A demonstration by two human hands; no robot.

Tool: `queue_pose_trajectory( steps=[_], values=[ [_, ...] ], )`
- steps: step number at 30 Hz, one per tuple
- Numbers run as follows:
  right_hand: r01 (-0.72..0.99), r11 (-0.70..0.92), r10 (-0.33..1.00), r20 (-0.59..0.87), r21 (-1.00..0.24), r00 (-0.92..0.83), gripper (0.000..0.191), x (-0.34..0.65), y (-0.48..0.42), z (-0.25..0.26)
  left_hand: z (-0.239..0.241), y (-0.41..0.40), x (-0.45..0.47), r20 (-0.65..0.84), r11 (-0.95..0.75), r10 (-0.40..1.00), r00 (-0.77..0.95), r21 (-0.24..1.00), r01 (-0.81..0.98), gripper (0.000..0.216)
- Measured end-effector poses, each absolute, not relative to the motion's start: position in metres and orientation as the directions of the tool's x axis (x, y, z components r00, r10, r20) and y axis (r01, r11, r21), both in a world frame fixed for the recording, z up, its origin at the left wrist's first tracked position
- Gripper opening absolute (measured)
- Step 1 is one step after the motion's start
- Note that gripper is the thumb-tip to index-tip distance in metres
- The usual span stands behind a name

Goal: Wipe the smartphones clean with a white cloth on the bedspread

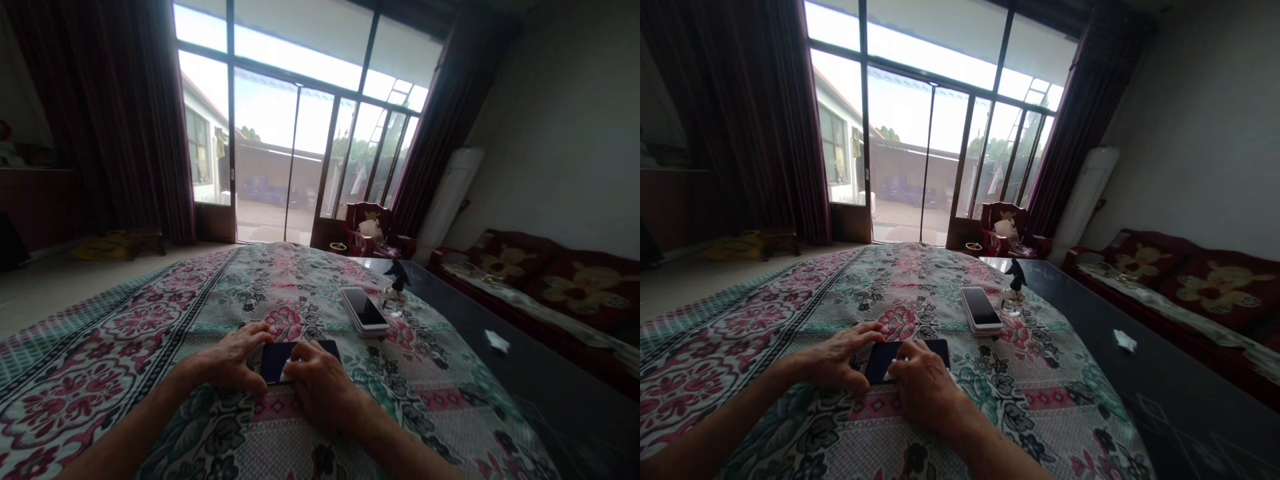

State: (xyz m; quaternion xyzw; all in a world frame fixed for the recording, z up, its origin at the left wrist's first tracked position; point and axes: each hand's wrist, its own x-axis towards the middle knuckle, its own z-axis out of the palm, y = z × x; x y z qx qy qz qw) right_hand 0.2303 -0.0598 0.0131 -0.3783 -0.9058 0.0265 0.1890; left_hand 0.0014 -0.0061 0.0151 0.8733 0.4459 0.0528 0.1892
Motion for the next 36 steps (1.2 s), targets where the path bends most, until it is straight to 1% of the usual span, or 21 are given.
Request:
queue_pose_trajectory(
  steps=[4,8,10,13,15,17,20,22,24,26,28,30,32,36],
  values=[
    [0.724,0.661,0.747,0.264,-0.198,-0.61,0.021,0.252,-0.053,0.022,0.006,-0.004,0.003,-0.04,-0.548,0.8,0.599,0.361,0.755,0.077],
    [0.823,0.551,0.83,0.192,-0.138,-0.523,0.021,0.275,-0.043,0.029,0.001,-0.001,0.001,-0.06,-0.539,0.804,0.592,0.346,0.768,0.076],
    [0.869,0.482,0.868,0.194,-0.113,-0.457,0.022,0.28,-0.039,0.028,0.001,0.0,0.0,-0.062,-0.543,0.802,0.594,0.338,0.768,0.076],
    [0.902,0.418,0.889,0.253,-0.104,-0.383,0.023,0.275,-0.036,0.02,0.001,0.001,-0.001,-0.059,-0.552,0.798,0.599,0.325,0.768,0.076],
    [0.895,0.433,0.874,0.29,-0.103,-0.39,0.022,0.266,-0.037,0.014,0.0,0.0,-0.002,-0.06,-0.553,0.799,0.599,0.321,0.769,0.077],
    [0.862,0.496,0.843,0.301,-0.109,-0.446,0.021,0.256,-0.042,0.011,0.0,0.0,-0.001,-0.063,-0.55,0.801,0.596,0.317,0.772,0.077],
    [0.775,0.618,0.775,0.272,-0.135,-0.571,0.019,0.246,-0.051,0.011,0.0,-0.001,-0.001,-0.06,-0.549,0.804,0.592,0.311,0.776,0.075],
    [0.737,0.656,0.749,0.259,-0.163,-0.61,0.019,0.246,-0.054,0.014,0.001,-0.001,0.0,-0.054,-0.555,0.8,0.597,0.309,0.772,0.074],
    [0.756,0.627,0.774,0.257,-0.188,-0.578,0.02,0.252,-0.052,0.017,0.002,-0.001,0.0,-0.048,-0.56,0.799,0.6,0.308,0.77,0.073],
    [0.817,0.542,0.833,0.256,-0.197,-0.49,0.022,0.261,-0.047,0.02,0.003,-0.002,0.0,-0.049,-0.56,0.798,0.6,0.308,0.769,0.073],
    [0.87,0.454,0.88,0.251,-0.191,-0.404,0.023,0.27,-0.04,0.021,0.004,-0.002,0.001,-0.054,-0.555,0.8,0.597,0.313,0.771,0.074],
    [0.895,0.41,0.898,0.249,-0.173,-0.363,0.023,0.275,-0.036,0.021,0.005,-0.002,0.001,-0.059,-0.549,0.802,0.594,0.32,0.772,0.075],
    [0.894,0.421,0.891,0.255,-0.152,-0.376,0.022,0.273,-0.034,0.019,0.005,-0.002,0.001,-0.063,-0.539,0.807,0.587,0.325,0.777,0.076],
    [0.854,0.504,0.844,0.282,-0.127,-0.456,0.019,0.255,-0.038,0.015,0.003,-0.002,0.0,-0.065,-0.52,0.82,0.569,0.332,0.787,0.076]
  ],
)
